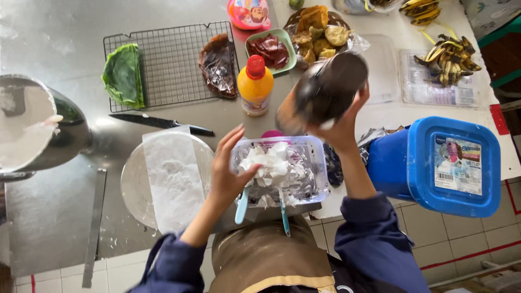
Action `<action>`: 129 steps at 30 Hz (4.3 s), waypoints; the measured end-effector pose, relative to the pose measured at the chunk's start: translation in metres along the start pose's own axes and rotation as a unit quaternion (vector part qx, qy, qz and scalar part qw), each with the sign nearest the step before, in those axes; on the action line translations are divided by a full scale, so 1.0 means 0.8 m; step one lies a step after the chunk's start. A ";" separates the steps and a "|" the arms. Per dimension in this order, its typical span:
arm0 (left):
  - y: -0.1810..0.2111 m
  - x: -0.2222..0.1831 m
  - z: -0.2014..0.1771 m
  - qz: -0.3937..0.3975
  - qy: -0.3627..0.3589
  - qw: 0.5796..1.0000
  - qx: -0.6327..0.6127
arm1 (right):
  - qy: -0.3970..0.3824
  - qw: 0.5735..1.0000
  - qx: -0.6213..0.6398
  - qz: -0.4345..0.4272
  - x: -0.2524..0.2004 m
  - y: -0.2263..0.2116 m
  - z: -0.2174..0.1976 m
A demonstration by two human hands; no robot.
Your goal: The person uses a spatula to transfer white cream from a metal bowl into a plastic container, pours chocolate syrup from a bottle over it, and then mixes the ingredients together by hand using a spoon.
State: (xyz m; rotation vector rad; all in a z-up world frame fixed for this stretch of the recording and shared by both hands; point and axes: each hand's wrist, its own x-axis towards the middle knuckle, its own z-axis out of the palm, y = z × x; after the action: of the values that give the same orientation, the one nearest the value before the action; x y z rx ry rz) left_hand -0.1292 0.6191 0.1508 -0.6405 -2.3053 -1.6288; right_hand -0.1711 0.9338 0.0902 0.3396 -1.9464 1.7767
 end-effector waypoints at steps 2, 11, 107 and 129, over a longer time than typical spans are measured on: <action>0.008 0.023 0.014 0.037 -0.018 0.999 0.003 | -0.027 0.999 0.022 0.016 -0.025 -0.031 0.018; 0.035 0.009 0.001 0.058 -0.069 0.990 0.111 | -0.057 0.993 0.047 -0.089 -0.029 -0.165 0.019; 0.036 0.122 -0.131 0.594 -0.066 0.510 0.618 | 0.150 0.963 0.140 0.176 -0.145 -0.088 -0.030; 0.135 0.157 -0.118 0.710 -0.003 0.364 0.602 | 0.145 0.961 0.132 0.196 -0.147 -0.082 -0.017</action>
State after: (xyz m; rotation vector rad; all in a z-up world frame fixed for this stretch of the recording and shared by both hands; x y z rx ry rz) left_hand -0.1911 0.5870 0.3279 -1.3340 -1.0983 0.8472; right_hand -0.0357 0.9228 0.0884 -0.2323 -1.6499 2.2007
